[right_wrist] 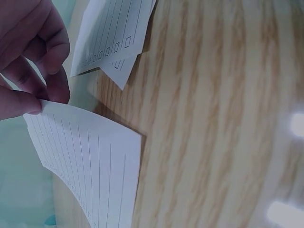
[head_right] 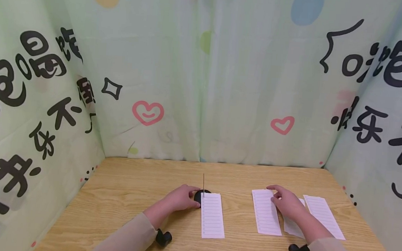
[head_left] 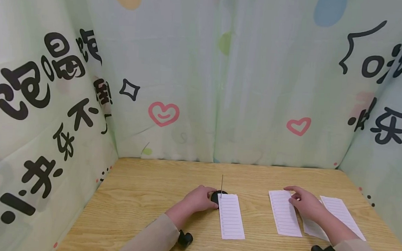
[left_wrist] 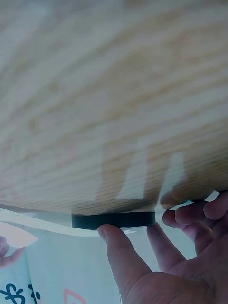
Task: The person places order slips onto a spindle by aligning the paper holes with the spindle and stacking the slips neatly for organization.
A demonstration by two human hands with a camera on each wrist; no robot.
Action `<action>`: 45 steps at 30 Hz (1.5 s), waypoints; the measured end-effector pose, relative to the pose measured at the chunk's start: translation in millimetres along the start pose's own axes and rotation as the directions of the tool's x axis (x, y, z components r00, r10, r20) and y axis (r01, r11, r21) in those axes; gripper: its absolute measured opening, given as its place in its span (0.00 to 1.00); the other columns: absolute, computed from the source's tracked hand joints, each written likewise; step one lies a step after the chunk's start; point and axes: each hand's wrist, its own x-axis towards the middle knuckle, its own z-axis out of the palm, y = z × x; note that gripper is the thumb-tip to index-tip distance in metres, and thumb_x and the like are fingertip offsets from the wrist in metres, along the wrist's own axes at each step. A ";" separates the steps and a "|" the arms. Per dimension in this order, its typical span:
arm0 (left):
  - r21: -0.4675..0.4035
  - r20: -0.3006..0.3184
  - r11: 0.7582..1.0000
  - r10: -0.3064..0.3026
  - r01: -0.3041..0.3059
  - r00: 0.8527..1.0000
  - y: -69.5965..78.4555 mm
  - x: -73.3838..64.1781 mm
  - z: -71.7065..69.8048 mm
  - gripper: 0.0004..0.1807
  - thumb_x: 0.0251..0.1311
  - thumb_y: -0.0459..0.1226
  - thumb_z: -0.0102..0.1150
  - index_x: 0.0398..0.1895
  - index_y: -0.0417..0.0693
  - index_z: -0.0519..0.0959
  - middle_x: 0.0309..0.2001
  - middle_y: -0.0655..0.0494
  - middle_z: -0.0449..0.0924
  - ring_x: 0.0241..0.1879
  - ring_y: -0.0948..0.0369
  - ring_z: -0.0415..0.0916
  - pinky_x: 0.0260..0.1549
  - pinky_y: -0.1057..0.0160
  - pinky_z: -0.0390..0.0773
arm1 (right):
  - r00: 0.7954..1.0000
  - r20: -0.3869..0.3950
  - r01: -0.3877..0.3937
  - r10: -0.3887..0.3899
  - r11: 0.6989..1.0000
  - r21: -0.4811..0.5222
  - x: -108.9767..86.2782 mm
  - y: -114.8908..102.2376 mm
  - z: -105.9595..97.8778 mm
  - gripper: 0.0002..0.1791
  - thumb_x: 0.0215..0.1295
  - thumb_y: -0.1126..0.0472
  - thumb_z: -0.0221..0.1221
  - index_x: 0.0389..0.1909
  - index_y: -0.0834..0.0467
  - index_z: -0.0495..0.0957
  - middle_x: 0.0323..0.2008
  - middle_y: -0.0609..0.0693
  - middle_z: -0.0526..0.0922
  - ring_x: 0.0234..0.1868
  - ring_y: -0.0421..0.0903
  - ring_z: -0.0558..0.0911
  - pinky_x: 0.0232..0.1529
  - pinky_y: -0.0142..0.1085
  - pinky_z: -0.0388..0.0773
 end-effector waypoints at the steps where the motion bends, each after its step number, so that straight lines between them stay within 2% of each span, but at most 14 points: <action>1: 0.000 0.000 1.000 0.003 -0.003 1.000 0.0 0.0 -0.1 0.34 0.52 0.46 0.74 0.65 0.56 0.76 0.39 0.56 0.72 0.37 0.58 0.69 0.41 0.56 0.74 | 1.000 -0.004 0.007 -0.007 1.000 0.002 -0.4 -0.4 -0.3 0.23 0.71 0.64 0.54 0.65 0.62 0.69 0.43 0.59 0.78 0.37 0.51 0.75 0.35 0.42 0.71; 8: 0.016 -0.001 1.000 0.016 -0.016 1.000 0.7 -1.0 -0.5 0.34 0.52 0.46 0.74 0.65 0.55 0.76 0.38 0.56 0.72 0.36 0.58 0.69 0.40 0.57 0.73 | 1.000 -0.014 0.010 -0.010 0.999 0.049 -3.9 -2.4 1.9 0.23 0.71 0.64 0.55 0.66 0.60 0.68 0.42 0.56 0.79 0.34 0.49 0.74 0.31 0.40 0.69; 13: 0.013 0.000 1.000 0.014 -0.014 1.000 0.6 -0.8 -0.8 0.34 0.53 0.46 0.74 0.65 0.55 0.76 0.38 0.55 0.72 0.36 0.58 0.69 0.39 0.57 0.73 | 0.998 -0.045 0.047 -0.044 0.996 0.070 -5.6 -6.6 2.4 0.23 0.72 0.63 0.55 0.66 0.61 0.69 0.42 0.57 0.80 0.34 0.48 0.74 0.30 0.39 0.68; 19: 0.010 0.004 1.000 0.015 -0.016 1.000 1.4 -0.7 -1.9 0.34 0.53 0.46 0.74 0.66 0.55 0.76 0.38 0.55 0.72 0.36 0.58 0.68 0.39 0.57 0.72 | 0.995 -0.062 0.088 -0.080 0.988 0.129 -6.2 -12.7 2.0 0.23 0.73 0.64 0.54 0.67 0.62 0.67 0.40 0.55 0.80 0.33 0.48 0.75 0.30 0.38 0.72; 24: 0.002 0.003 1.000 0.002 -0.002 1.000 2.1 -1.7 -2.5 0.34 0.53 0.45 0.74 0.66 0.55 0.76 0.40 0.55 0.73 0.38 0.58 0.69 0.42 0.56 0.74 | 0.996 -0.055 0.081 -0.072 0.977 0.199 -5.2 -17.9 0.6 0.25 0.74 0.61 0.54 0.69 0.61 0.65 0.42 0.56 0.80 0.35 0.48 0.77 0.31 0.40 0.75; 31: 0.007 0.004 1.000 0.002 -0.002 1.000 1.9 -1.4 -1.4 0.35 0.53 0.46 0.74 0.66 0.55 0.75 0.40 0.55 0.73 0.38 0.58 0.69 0.42 0.56 0.74 | 0.996 -0.058 0.081 -0.066 0.951 0.299 -4.9 -33.6 1.7 0.26 0.74 0.63 0.55 0.70 0.60 0.64 0.43 0.57 0.80 0.34 0.48 0.79 0.29 0.40 0.76; 45: 0.012 0.006 1.000 0.012 -0.012 1.000 -0.4 0.7 1.1 0.35 0.54 0.45 0.73 0.67 0.56 0.75 0.39 0.55 0.73 0.37 0.58 0.69 0.41 0.57 0.74 | 0.985 -0.093 0.170 -0.144 0.881 0.440 8.3 -65.6 14.5 0.25 0.73 0.65 0.55 0.69 0.60 0.66 0.40 0.58 0.80 0.32 0.49 0.79 0.26 0.39 0.74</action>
